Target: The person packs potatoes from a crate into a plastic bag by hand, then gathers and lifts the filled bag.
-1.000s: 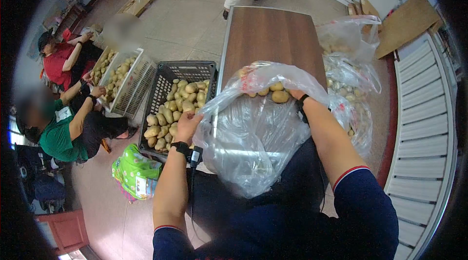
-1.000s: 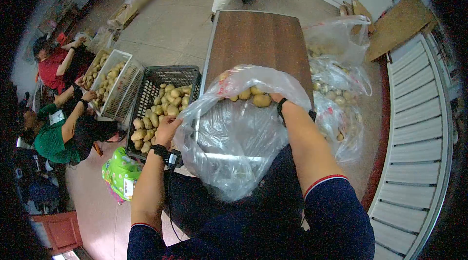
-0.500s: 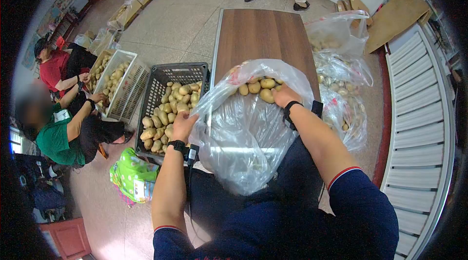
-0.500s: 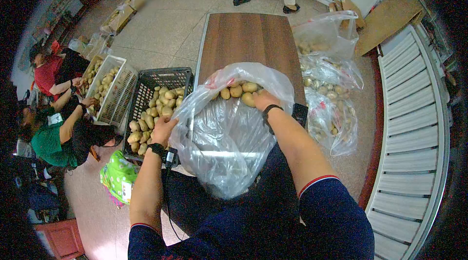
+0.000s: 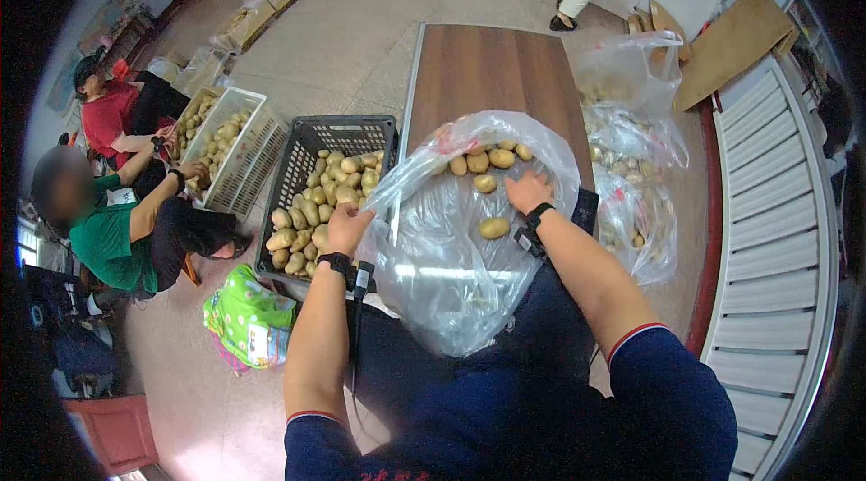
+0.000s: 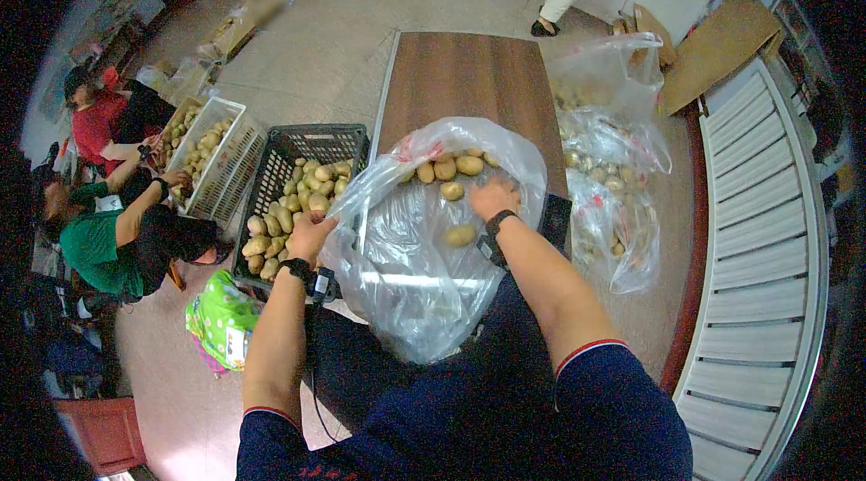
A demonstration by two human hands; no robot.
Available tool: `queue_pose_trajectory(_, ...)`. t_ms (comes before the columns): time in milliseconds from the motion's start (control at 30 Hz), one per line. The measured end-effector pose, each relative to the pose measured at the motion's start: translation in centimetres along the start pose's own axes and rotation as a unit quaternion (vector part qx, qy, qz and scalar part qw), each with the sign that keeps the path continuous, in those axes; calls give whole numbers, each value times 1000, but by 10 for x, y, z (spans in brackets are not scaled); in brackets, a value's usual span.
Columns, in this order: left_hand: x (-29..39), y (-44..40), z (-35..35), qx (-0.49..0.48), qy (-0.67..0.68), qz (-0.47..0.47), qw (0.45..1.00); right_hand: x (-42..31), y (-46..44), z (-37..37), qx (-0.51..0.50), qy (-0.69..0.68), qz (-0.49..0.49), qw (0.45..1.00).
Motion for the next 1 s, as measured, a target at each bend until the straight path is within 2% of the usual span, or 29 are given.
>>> queue_pose_trajectory(133,-1,0,-1,0,-23,8,1000,6,-1,29,-23,24,-35,999)
queue_pose_trajectory(200,-4,0,1,0,-42,15,999,-2,-3,55,16,57,-163,985)
queue_pose_trajectory(233,-8,-2,3,2,-49,16,999,1,-3,61,14,57,-162,985)
queue_pose_trajectory(300,-6,-3,4,3,-58,15,998,-13,11,53,8,-32,-206,978)
queue_pose_trajectory(333,-2,-1,2,0,-74,22,997,-15,17,45,3,-31,-202,979)
queue_pose_trajectory(400,-3,0,5,-7,-93,23,995,-21,27,-2,-7,20,-88,996)
queue_pose_trajectory(433,-6,-2,6,-15,-65,17,998,-15,24,-9,36,16,-74,996)
queue_pose_trajectory(533,-5,-5,9,-31,-25,8,999,24,-12,9,-1,8,-20,1000)
queue_pose_trajectory(567,-2,-3,9,-40,-15,6,999,27,-15,11,-100,-46,6,994)
queue_pose_trajectory(667,9,2,8,-47,-40,5,998,29,-2,4,-67,-36,54,996)
queue_pose_trajectory(700,14,5,7,-46,-73,11,996,29,2,7,-69,-37,52,996)
queue_pose_trajectory(767,18,8,6,-45,-64,9,997,26,3,1,12,-17,21,1000)
queue_pose_trajectory(800,17,8,6,-47,-55,6,997,32,-3,6,12,-18,20,1000)
queue_pose_trajectory(867,9,4,6,-56,-47,4,997,47,-19,26,-69,-113,30,991)
queue_pose_trajectory(900,4,1,8,-65,-38,3,997,56,-28,35,-68,-113,29,991)
queue_pose_trajectory(933,2,1,8,-64,-37,4,997,64,-36,49,-115,-144,29,983)
queue_pose_trajectory(1000,-3,-2,6,-24,-40,11,999,56,-29,49,-159,-172,27,972)
Point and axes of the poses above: each hand's wrist, its own y-axis away from the middle knuckle, its own z-axis out of the palm, x = y × z, the point moved 6 cm from there along -y, towards the middle knuckle, and after that the axes turned 7 degrees about x, right-handed, at the moved point
